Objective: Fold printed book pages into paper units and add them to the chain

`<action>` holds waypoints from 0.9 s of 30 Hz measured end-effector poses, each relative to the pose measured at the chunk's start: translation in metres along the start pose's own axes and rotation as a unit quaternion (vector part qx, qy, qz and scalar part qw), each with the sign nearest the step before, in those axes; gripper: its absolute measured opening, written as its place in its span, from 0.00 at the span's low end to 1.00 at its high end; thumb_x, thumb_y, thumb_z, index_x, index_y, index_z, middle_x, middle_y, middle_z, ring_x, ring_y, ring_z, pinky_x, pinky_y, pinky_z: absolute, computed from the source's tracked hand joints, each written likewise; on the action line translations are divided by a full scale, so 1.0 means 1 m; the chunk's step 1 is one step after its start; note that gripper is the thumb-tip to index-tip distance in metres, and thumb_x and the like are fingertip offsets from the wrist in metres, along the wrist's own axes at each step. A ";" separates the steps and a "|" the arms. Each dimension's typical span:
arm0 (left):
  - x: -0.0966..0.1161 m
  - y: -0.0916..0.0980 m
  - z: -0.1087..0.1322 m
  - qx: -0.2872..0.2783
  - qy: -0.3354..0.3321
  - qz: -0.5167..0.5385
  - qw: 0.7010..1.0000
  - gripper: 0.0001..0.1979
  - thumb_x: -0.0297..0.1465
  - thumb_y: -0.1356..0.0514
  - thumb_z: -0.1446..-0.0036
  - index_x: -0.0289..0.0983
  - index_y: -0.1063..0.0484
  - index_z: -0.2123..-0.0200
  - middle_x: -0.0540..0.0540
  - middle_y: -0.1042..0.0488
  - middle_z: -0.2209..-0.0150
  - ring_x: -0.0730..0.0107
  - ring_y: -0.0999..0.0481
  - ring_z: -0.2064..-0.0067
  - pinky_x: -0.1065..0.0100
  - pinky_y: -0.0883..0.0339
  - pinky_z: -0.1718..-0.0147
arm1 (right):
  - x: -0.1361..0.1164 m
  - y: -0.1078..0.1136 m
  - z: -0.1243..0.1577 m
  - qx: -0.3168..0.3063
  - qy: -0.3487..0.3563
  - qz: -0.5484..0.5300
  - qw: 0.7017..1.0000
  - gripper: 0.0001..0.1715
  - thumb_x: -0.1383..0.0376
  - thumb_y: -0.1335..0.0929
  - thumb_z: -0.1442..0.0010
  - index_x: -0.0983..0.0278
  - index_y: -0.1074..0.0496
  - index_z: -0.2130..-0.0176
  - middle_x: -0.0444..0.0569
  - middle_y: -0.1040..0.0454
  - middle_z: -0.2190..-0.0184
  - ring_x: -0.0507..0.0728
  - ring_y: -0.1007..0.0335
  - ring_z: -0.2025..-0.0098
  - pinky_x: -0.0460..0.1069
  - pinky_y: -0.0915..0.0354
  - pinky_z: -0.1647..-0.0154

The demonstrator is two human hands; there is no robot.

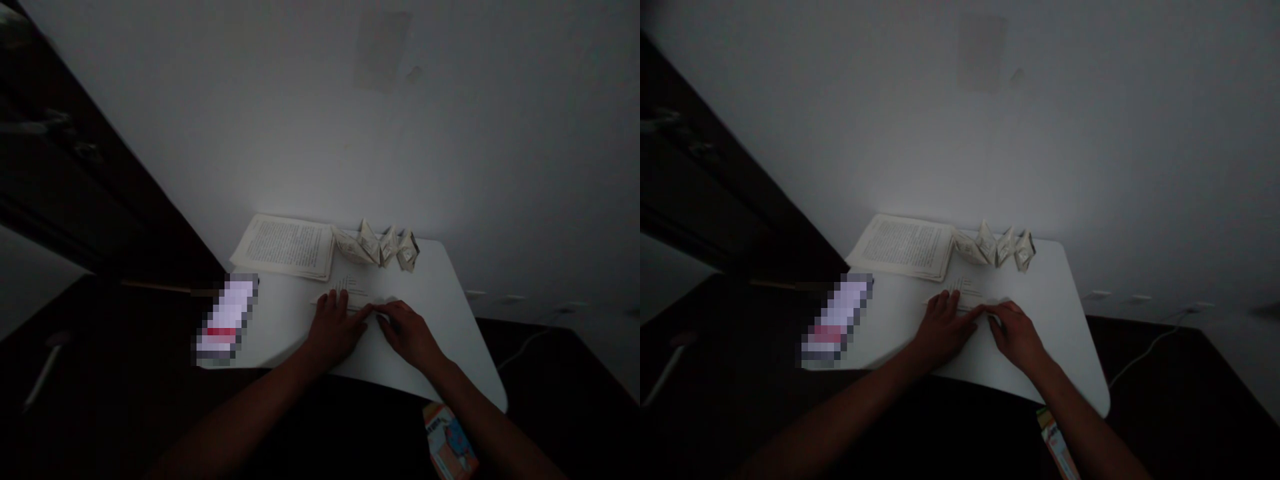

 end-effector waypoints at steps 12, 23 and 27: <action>0.002 0.001 0.001 -0.008 -0.006 -0.009 1.000 0.23 0.39 0.51 0.38 0.58 0.47 0.40 0.39 0.39 0.43 0.45 0.40 0.43 0.46 0.48 0.48 | 0.008 0.009 -0.001 -0.051 -0.074 -0.089 0.992 0.11 0.65 0.40 0.37 0.61 0.34 0.55 0.53 0.24 0.59 0.58 0.27 0.56 0.54 0.31 0.55; 0.001 -0.001 0.001 -0.026 -0.007 0.002 1.000 0.19 0.40 0.53 0.37 0.57 0.40 0.43 0.39 0.40 0.42 0.43 0.41 0.42 0.45 0.50 0.48 | 0.046 0.005 0.001 -0.001 -0.179 -0.153 0.972 0.11 0.59 0.32 0.45 0.62 0.31 0.63 0.50 0.21 0.66 0.58 0.24 0.64 0.53 0.31 0.60; 0.000 -0.001 0.000 -0.030 -0.006 0.002 1.000 0.19 0.41 0.55 0.37 0.58 0.40 0.43 0.40 0.40 0.42 0.42 0.42 0.41 0.45 0.50 0.48 | 0.052 0.007 -0.004 0.016 -0.198 -0.085 0.976 0.10 0.59 0.30 0.50 0.62 0.28 0.68 0.47 0.22 0.72 0.56 0.26 0.71 0.51 0.31 0.66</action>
Point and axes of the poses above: each hand's wrist, its own z-axis away from the middle knuckle, its own y-axis out of the back of the hand, x = y × z, the point moved 7 cm from there along -z, towards the middle knuckle
